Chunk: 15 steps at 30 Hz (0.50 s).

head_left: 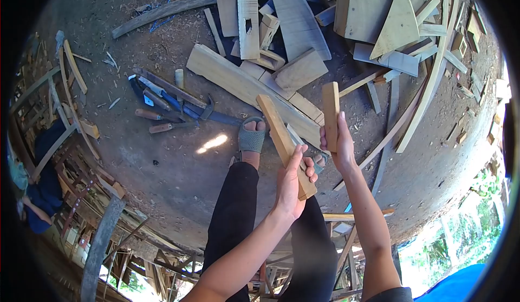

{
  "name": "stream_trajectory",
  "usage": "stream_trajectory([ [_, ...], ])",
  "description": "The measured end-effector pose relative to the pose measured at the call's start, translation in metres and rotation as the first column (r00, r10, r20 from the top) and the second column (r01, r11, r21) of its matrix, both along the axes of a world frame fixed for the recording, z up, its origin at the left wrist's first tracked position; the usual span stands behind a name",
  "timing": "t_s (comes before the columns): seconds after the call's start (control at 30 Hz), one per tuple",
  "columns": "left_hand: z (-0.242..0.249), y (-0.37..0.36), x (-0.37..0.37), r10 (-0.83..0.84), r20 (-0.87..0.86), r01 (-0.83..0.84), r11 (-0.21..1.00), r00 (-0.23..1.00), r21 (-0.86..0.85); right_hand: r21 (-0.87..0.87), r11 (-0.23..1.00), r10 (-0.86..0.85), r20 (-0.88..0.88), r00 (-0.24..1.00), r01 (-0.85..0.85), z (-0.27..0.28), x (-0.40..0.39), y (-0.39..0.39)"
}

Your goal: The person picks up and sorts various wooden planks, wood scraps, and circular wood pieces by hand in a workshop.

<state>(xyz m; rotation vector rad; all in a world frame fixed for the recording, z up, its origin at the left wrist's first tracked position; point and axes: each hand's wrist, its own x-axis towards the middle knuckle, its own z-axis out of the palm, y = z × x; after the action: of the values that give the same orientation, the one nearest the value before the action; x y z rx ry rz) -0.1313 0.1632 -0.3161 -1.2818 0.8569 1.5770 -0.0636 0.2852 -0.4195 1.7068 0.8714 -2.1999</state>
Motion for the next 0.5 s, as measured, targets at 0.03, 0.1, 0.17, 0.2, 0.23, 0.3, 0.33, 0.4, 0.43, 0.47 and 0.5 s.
stream_trajectory([
  [0.03,0.002,0.001,0.000,-0.006,0.008,0.006,0.999,1.000,-0.039,0.003,1.000,0.003,0.001,1.000,-0.003,0.006,0.003,0.001],
  [0.1,0.000,0.000,0.003,-0.009,0.011,0.010,0.997,1.000,-0.080,-0.093,0.986,-0.130,0.069,0.989,0.136,0.016,0.003,0.001],
  [0.17,-0.010,-0.006,0.013,-0.140,0.026,0.142,0.961,0.990,-0.237,-0.130,0.981,-0.139,0.061,0.988,0.146,0.029,0.003,-0.002],
  [0.2,-0.010,-0.003,0.014,-0.186,-0.054,0.166,0.950,0.981,-0.263,-0.161,0.973,-0.163,0.040,0.986,0.167,0.034,0.002,-0.006],
  [0.23,-0.010,-0.004,0.013,-0.184,-0.051,0.165,0.951,0.982,-0.263,-0.190,0.963,-0.188,0.023,0.982,0.189,0.039,0.002,-0.010],
  [0.3,-0.008,-0.003,0.008,-0.322,-0.103,0.291,0.927,0.941,-0.235,-0.208,0.957,-0.207,0.002,0.978,0.203,0.048,0.000,-0.017],
  [0.33,-0.002,0.001,0.003,-0.291,-0.117,0.258,0.936,0.950,-0.239,-0.223,0.958,-0.179,0.019,0.984,0.178,0.050,0.001,-0.021],
  [0.4,0.003,0.004,-0.002,-0.340,-0.122,0.302,0.920,0.933,-0.250,-0.239,0.963,-0.118,0.049,0.992,0.126,0.064,-0.005,-0.030],
  [0.43,0.003,0.005,-0.003,-0.391,-0.127,0.349,0.900,0.912,-0.261,-0.251,0.953,-0.141,0.128,0.982,0.169,0.066,-0.004,-0.041],
  [0.47,0.002,0.004,-0.002,-0.451,-0.149,0.395,0.868,0.880,-0.299,-0.176,0.981,-0.073,0.079,0.994,0.086,0.070,0.000,-0.054],
  [0.5,0.001,0.002,-0.001,-0.446,-0.145,0.391,0.871,0.883,-0.298,-0.097,0.995,0.000,0.038,0.999,0.003,0.076,-0.001,-0.064],
])
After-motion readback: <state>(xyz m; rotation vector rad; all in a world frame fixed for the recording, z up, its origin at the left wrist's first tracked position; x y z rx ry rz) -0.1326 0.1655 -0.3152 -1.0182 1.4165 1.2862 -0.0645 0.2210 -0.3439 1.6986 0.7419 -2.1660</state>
